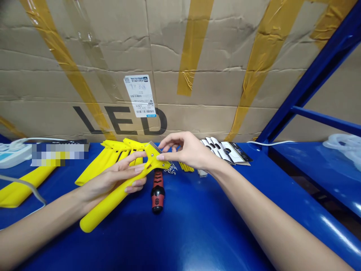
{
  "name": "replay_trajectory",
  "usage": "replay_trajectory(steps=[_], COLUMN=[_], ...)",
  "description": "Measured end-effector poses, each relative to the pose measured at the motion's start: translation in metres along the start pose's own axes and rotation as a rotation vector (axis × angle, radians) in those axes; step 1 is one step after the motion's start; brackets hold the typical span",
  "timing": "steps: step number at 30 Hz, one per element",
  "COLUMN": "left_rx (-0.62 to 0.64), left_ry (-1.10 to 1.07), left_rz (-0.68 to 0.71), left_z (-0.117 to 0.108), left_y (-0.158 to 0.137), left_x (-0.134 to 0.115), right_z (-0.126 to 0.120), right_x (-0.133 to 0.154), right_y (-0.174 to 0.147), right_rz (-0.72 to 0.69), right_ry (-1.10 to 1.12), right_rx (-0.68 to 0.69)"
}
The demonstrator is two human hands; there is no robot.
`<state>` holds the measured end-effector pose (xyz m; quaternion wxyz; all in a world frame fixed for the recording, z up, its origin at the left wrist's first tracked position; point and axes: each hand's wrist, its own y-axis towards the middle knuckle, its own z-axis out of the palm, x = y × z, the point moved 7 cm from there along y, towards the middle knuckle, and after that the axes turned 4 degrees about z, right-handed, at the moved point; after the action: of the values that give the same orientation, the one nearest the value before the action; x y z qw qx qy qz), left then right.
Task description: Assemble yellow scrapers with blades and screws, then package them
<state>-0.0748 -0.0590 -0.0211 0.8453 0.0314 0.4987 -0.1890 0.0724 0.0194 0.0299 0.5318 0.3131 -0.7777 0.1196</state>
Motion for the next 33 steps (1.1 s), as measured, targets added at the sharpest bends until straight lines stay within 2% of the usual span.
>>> replay_trajectory(steps=[5, 8, 11, 15, 19, 23, 28, 31, 33], left_rx=[-0.013, -0.078, -0.173, -0.269, -0.263, -0.235, -0.243, -0.252, -0.273], left_ry=[-0.009, 0.015, 0.071, 0.062, 0.06, 0.064, 0.076, 0.079, 0.08], left_rz=[0.0, 0.032, 0.085, 0.119, 0.113, 0.116, 0.118, 0.126, 0.135], left_z=[-0.002, -0.008, -0.017, -0.027, -0.028, -0.026, -0.024, -0.022, -0.023], left_y=[0.0, 0.001, 0.001, 0.002, 0.002, 0.003, 0.002, 0.001, 0.001], left_x=[-0.002, -0.01, -0.02, -0.025, -0.023, -0.022, -0.023, -0.025, -0.026], right_z=[-0.011, -0.026, -0.029, -0.008, 0.01, 0.024, 0.023, 0.017, 0.019], right_x=[-0.003, -0.011, -0.021, -0.029, -0.028, -0.032, -0.027, -0.009, 0.001], right_y=[0.001, -0.002, -0.004, -0.004, -0.001, 0.001, -0.001, -0.005, -0.009], right_rz=[0.001, 0.099, 0.216, 0.232, 0.158, 0.127, 0.108, 0.079, 0.108], right_ry=[-0.181, -0.456, -0.685, -0.726, -0.834, -0.883, -0.85, -0.815, -0.801], right_rx=[-0.073, -0.197, -0.16, 0.013, -0.039, 0.003, 0.023, -0.058, -0.103])
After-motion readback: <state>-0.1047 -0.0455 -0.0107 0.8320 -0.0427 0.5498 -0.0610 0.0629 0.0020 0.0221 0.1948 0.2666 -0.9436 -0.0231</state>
